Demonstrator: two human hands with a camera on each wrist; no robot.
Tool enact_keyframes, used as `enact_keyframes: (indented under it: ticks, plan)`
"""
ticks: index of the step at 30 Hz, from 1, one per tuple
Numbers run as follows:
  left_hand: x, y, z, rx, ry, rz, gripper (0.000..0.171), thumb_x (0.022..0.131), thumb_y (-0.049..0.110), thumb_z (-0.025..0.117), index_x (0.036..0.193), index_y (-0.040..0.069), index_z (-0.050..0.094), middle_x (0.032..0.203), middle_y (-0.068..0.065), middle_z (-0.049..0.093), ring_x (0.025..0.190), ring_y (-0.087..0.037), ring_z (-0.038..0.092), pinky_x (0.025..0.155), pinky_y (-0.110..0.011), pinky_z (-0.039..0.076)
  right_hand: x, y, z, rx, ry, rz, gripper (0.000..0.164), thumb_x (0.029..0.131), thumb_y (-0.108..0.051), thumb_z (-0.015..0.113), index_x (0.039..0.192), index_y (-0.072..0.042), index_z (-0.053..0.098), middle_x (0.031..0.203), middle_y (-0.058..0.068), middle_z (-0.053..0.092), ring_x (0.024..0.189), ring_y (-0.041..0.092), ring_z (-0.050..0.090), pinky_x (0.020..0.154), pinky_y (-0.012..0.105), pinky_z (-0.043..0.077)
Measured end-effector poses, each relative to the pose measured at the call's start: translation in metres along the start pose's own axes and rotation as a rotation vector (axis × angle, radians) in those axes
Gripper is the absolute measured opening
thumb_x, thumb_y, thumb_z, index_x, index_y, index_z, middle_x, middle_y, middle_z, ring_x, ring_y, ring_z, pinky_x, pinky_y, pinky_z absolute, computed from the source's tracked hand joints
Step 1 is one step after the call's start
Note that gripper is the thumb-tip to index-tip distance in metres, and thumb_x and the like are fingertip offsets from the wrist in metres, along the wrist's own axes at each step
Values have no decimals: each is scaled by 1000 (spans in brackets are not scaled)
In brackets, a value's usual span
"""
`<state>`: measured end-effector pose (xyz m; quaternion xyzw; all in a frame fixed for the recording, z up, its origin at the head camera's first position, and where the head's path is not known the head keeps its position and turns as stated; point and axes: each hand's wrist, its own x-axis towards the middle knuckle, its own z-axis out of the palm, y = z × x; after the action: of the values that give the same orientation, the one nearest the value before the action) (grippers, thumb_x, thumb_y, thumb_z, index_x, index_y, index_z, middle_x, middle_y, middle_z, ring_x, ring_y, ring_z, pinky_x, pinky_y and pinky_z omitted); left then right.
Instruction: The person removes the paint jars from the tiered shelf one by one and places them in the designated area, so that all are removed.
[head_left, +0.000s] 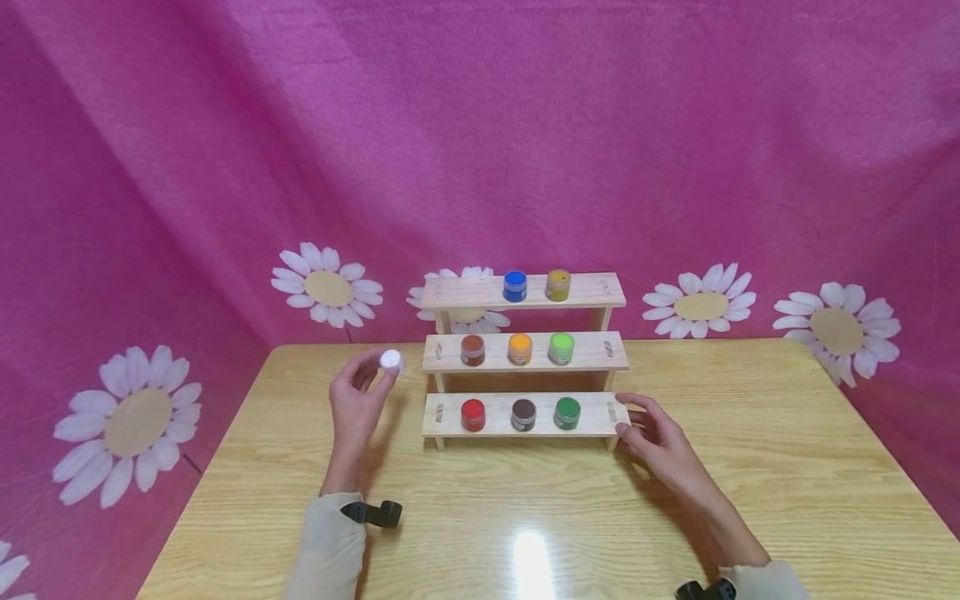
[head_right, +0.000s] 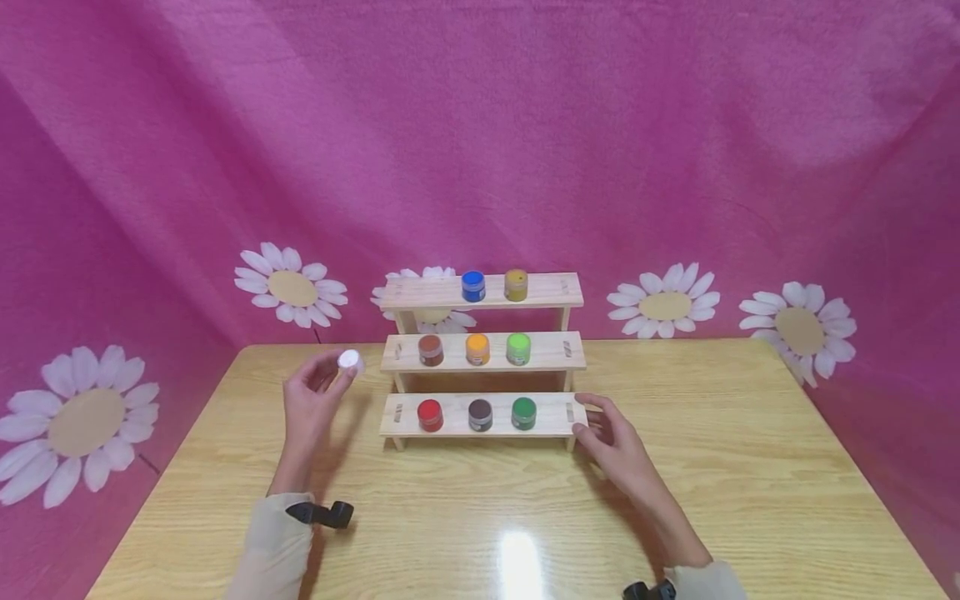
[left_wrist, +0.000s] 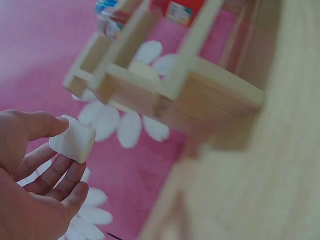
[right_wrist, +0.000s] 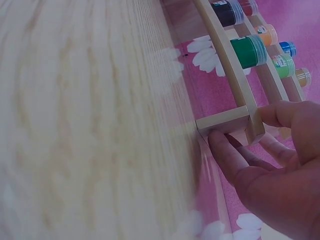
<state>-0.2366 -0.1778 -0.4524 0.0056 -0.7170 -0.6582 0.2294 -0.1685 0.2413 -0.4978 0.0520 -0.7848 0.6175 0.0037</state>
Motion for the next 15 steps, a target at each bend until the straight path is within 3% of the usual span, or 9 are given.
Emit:
enact_keyframes:
  ticks: [9,15]
  plan:
    - [-1,-26,-11,12,18,-128,31,88,-9,74,118,-12,66,117,-25,68,115,-33,65,105,-32,51,-1,1,2,14,-15,-1,47,104,-8,60,148,0,45,134,35,56,106,3,62,86,25,59]
    - [-1,-42,-7,-5,-17,-207,33,88,-13,72,120,-14,64,122,-30,66,112,-29,66,93,-19,55,-1,0,-1,-37,-22,26,50,105,-16,61,151,-5,44,136,30,57,107,4,61,87,21,57]
